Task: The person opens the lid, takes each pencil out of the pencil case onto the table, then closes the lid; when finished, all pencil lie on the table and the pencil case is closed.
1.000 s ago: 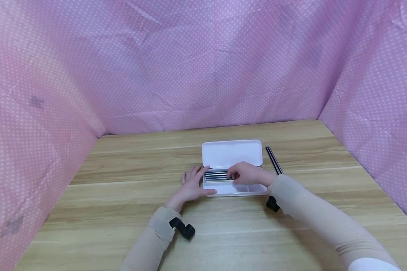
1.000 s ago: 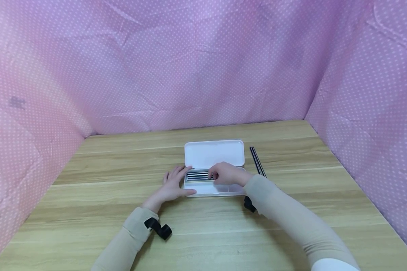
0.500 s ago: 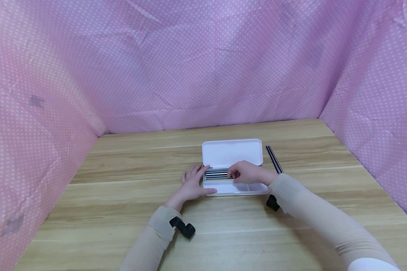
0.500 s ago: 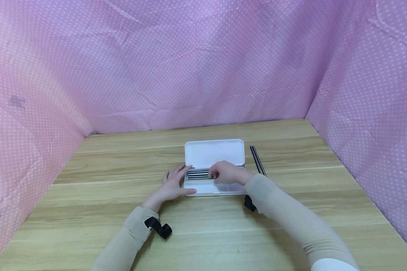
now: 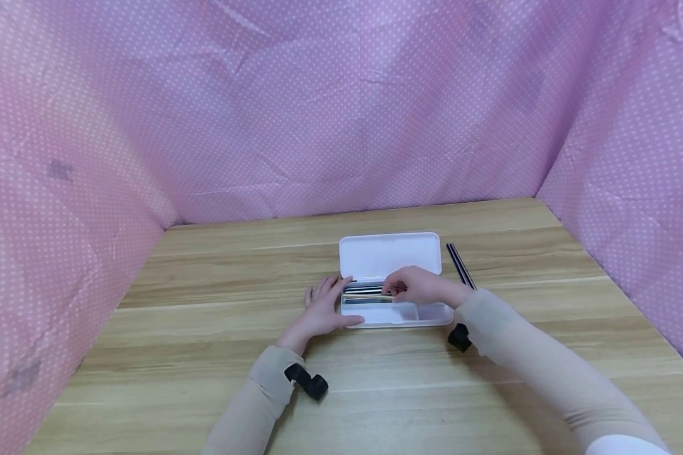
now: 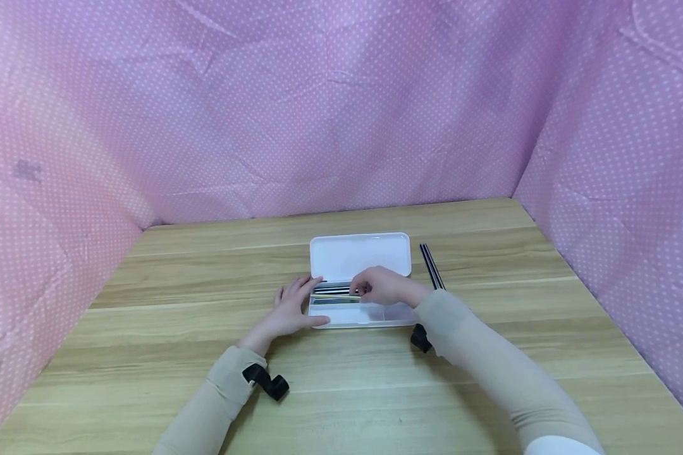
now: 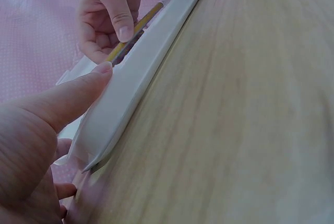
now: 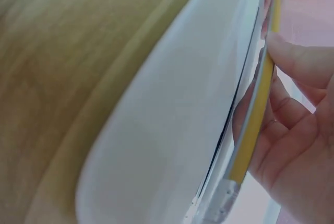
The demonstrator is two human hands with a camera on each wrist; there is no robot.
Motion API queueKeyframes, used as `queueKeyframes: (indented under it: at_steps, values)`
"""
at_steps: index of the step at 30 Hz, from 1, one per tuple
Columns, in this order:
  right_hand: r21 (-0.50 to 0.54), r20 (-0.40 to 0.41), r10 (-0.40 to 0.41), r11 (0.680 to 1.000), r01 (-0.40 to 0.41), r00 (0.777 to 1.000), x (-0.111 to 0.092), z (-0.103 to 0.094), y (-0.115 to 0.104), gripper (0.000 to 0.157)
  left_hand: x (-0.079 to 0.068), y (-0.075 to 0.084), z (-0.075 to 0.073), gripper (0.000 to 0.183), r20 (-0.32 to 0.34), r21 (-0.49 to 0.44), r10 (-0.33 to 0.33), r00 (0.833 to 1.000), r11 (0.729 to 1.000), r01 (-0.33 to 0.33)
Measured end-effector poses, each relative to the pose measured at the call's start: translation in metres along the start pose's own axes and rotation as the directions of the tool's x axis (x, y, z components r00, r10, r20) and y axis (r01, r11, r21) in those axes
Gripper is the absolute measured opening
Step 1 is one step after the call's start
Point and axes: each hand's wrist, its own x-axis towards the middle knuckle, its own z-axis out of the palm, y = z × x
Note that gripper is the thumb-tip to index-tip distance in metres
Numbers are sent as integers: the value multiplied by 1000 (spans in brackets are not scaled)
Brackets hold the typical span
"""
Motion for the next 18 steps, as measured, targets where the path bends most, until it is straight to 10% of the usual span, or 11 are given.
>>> queueKeyframes:
  at_steps: [18]
  values:
    - [256,-86,67,966,-43,994,-13,-6,15,23,0,1,0,86,-3,20,-2,1000,1000,2]
